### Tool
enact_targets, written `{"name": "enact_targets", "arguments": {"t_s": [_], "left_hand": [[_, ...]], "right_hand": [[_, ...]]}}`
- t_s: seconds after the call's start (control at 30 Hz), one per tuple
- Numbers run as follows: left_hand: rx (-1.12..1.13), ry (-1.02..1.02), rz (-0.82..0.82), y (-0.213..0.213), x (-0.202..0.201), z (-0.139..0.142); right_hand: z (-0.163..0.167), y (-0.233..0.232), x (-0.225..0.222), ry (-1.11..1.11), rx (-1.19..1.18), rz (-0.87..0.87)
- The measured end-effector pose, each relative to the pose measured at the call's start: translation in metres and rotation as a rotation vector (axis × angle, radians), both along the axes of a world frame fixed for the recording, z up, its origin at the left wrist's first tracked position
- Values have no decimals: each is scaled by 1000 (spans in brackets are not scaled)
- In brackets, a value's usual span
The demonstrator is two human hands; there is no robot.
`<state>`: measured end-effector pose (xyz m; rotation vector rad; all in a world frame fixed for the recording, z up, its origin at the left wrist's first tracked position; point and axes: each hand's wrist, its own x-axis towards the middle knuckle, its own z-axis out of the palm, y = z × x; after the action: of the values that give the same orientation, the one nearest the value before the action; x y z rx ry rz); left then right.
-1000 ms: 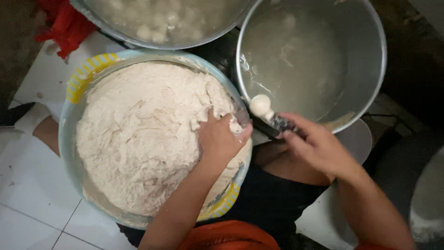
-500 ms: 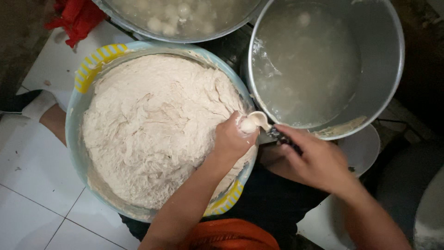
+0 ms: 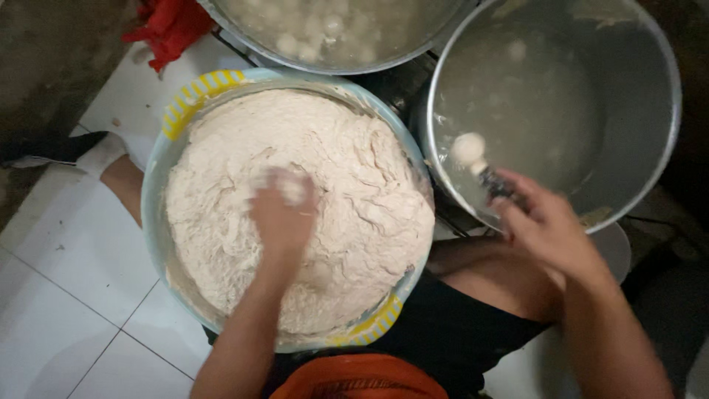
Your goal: The person sits on the floor beside a large basin of dough and a pot of water. They repeatedly pinch off portions of dough, roll each portion into a ball between their hands, and drop the ball into a pot of water, with finished balls accumulating in a second pot.
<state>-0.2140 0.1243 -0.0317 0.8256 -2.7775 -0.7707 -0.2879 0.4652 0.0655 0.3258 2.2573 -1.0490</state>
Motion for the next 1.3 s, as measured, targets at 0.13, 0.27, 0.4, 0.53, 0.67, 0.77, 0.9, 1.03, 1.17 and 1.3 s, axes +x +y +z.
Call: {"name": "enact_targets", "arguments": {"t_s": [0.13,0.27,0.4,0.53,0.67,0.77,0.9,1.03,1.17,1.3], "left_hand": [[223,238,255,-72,2,-4],[506,490,293,-105,-42,-14],[175,186,252,-89,-105,-18],[88,-80,178,-33,-142,-12],[48,-92,-333,45,-119,4],[107,-152,-470,88,-74,9],[253,250,-499,106,-33,2],[488,314,-506,107,-21,-9],[613,381,-491,110,-16,-14],[676,256,-476,115,-14,-10]], "right_hand": [[-9,0,-33,392,339,335],[-13,8,-44,522,422,382],[-14,27,-42,473,646,423],[-15,34,-37,514,716,462],[-9,23,-28,475,723,434],[-1,13,-15,475,608,347],[11,7,8,574,283,309],[20,-6,32,144,-80,181],[32,-26,46,18,346,441],[29,-37,57,561,-124,457]]}}
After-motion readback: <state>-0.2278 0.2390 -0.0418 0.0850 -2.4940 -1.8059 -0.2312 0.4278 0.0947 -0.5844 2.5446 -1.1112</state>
